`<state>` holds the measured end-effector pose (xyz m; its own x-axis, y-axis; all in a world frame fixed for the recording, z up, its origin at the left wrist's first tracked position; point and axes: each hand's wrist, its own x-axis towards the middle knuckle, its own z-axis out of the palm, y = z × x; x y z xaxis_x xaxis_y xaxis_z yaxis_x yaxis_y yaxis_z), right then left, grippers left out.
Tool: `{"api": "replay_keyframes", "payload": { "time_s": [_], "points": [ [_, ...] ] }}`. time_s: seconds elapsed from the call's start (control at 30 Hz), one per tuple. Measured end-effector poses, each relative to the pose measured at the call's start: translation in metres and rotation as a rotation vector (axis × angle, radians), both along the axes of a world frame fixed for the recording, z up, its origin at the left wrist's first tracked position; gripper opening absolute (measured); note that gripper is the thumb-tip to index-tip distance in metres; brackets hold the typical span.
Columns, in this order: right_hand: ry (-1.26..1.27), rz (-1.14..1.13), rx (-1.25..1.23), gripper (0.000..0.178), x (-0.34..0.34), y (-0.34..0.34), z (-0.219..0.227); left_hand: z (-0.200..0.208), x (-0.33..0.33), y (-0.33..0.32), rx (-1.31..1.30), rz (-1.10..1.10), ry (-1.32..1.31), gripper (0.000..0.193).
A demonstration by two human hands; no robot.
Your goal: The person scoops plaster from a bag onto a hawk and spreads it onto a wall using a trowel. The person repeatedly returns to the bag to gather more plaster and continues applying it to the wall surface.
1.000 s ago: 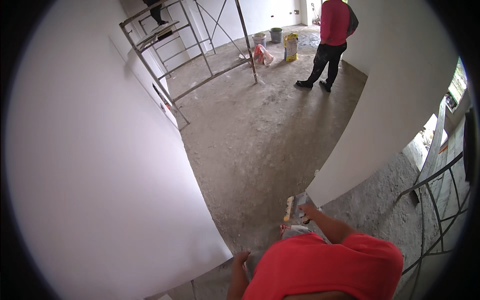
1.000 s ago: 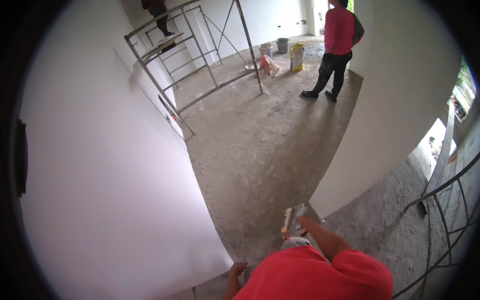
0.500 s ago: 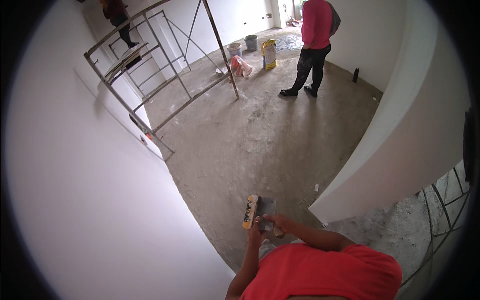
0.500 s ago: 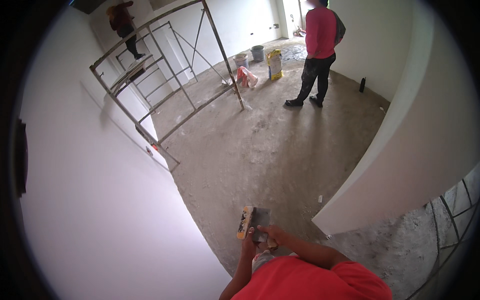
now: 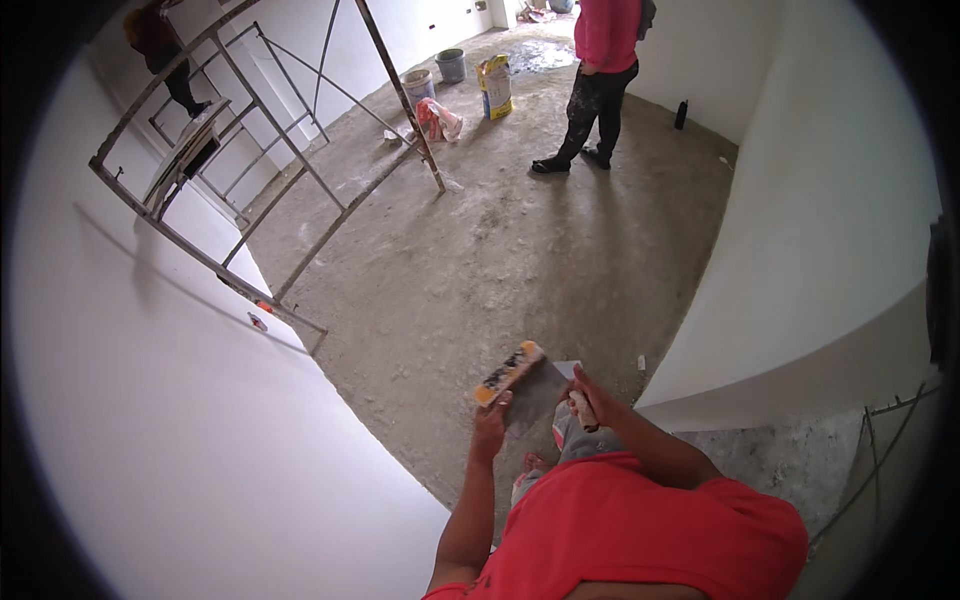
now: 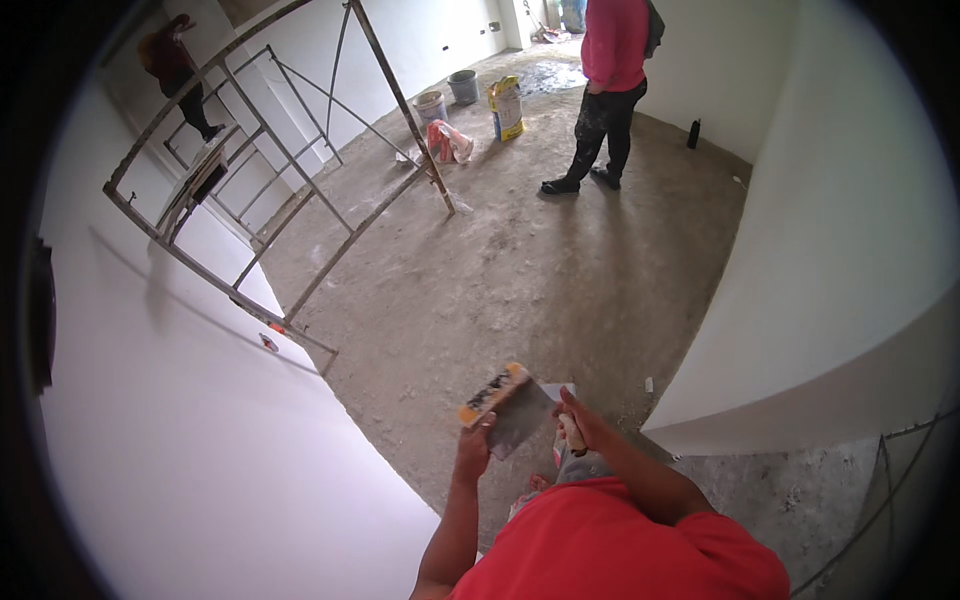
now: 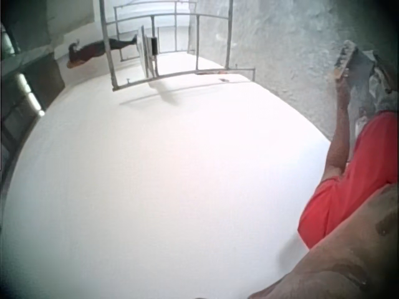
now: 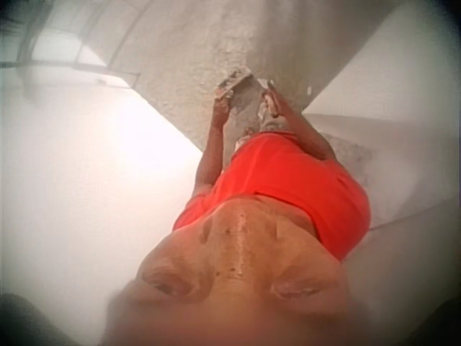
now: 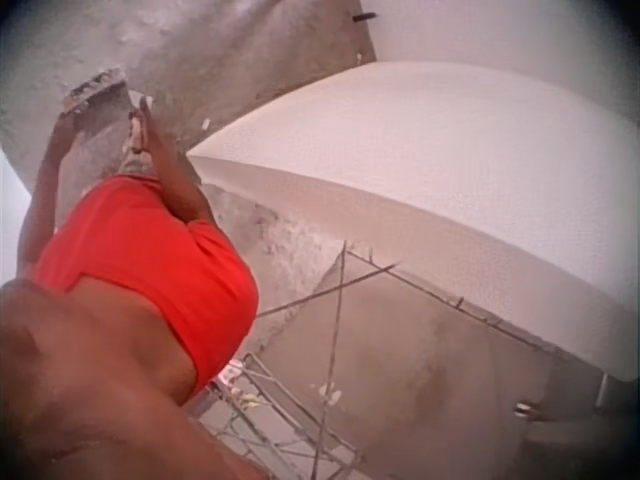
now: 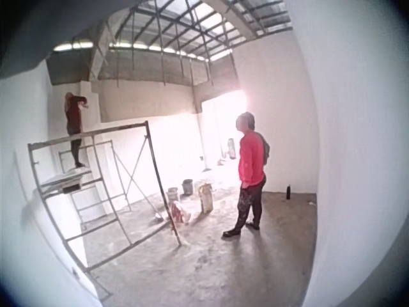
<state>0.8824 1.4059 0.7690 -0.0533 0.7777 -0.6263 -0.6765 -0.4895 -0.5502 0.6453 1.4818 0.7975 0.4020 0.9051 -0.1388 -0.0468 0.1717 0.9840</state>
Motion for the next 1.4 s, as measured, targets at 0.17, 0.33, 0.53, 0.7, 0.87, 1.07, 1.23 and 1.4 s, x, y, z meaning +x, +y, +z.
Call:
{"api": "replay_keyframes", "payload": {
  "time_s": [0.17,0.33,0.53,0.7,0.87,1.07,1.23,1.4],
  "points": [
    [-0.106,0.051,0.092,0.035,0.013,0.092,0.053,0.024,0.038,0.052,0.065,-0.013,0.147,0.034],
    [-0.227,0.215,0.195,0.023,0.055,0.187,0.032,0.003,0.016,0.135,-0.459,-0.232,-0.395,0.036],
    [-0.28,0.468,0.203,0.016,0.101,0.283,0.082,0.048,0.069,0.267,-0.337,-0.535,0.173,0.047],
    [-0.385,0.656,0.334,0.02,0.113,0.371,0.094,0.046,0.114,0.32,-0.328,-0.468,0.35,0.037],
    [-0.694,0.787,0.337,0.049,0.13,0.44,0.096,0.022,0.085,0.379,-0.384,-0.268,0.484,0.037],
    [-0.939,0.84,-0.099,0.096,0.172,0.492,0.033,-0.011,0.001,0.467,-0.439,0.079,0.978,0.057],
    [-1.0,0.56,-0.291,0.044,0.242,0.516,-0.087,-0.069,-0.032,0.583,-0.431,0.049,1.042,0.061],
    [-0.685,0.368,-0.684,0.017,0.269,0.537,-0.113,-0.088,-0.016,0.705,-0.431,-0.021,1.044,0.061]
  ]
}}
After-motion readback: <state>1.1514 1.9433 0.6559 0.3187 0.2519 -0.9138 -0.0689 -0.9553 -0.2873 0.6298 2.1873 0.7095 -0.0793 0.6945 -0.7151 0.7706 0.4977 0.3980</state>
